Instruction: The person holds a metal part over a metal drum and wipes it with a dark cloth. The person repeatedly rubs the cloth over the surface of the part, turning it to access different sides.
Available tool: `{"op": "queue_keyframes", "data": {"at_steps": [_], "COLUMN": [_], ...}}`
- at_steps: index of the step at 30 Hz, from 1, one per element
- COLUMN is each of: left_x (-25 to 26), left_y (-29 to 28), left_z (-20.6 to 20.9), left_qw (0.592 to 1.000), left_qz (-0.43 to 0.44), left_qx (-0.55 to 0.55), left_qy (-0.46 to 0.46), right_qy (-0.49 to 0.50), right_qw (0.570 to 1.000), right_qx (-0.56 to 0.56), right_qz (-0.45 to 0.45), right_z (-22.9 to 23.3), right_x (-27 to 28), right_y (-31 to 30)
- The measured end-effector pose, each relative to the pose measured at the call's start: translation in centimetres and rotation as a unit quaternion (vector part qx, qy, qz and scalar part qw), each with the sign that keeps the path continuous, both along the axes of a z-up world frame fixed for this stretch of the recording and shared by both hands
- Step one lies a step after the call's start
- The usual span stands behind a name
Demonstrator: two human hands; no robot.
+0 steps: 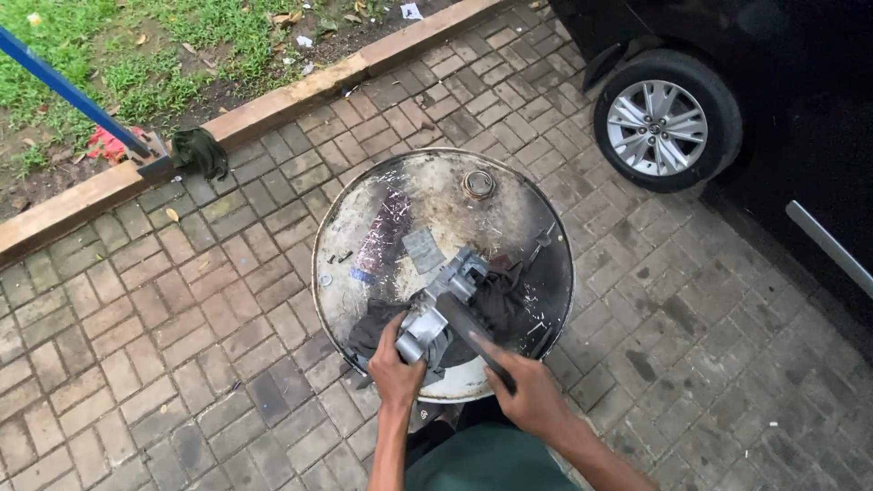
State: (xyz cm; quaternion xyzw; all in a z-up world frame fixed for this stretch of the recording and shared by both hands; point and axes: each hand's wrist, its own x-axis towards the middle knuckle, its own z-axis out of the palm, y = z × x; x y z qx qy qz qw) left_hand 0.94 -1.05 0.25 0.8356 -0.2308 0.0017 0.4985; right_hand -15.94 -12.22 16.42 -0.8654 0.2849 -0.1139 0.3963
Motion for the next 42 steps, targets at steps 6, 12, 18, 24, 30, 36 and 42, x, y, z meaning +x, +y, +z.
{"op": "queue_keyframes", "data": {"at_steps": [6,12,18,24,30,36,42], "left_x": [0.0,0.6,-0.1,0.3,-0.3,0.3,0.0], "left_y": [-0.6,-0.1,-0.1,0.1,0.3,0.9,1.2], "left_z": [1.5,1.1,0.6,0.1,0.1,-0.2,-1.8], "left_qw": [0.998,0.998,0.991,0.995,0.997,0.999,0.995], "left_qz": [-0.004,-0.021,-0.041,-0.048,-0.020,-0.027,-0.039], "left_qx": [0.021,0.015,0.022,0.019,0.005,-0.007,-0.016], "left_qy": [-0.052,-0.055,-0.122,-0.081,-0.071,-0.036,-0.094], "right_qy": [-0.036,0.013,-0.101,-0.037,-0.070,-0.059,0.030], "right_qw": [0.998,0.999,0.991,0.997,0.992,0.992,0.996], "right_qx": [-0.040,0.032,-0.034,0.021,-0.060,-0.031,0.020], "right_qz": [0.012,0.038,0.084,0.064,0.086,0.105,0.078], "right_z": [-0.4,-1.0,-2.3,-1.2,-2.9,-2.4,-2.8], "right_x": [7.1,0.7,4.9,2.1,3.8,3.5,1.1], "right_y": [-1.7,-1.4,-3.0,-2.2,-2.6,-1.8,-1.4]}}
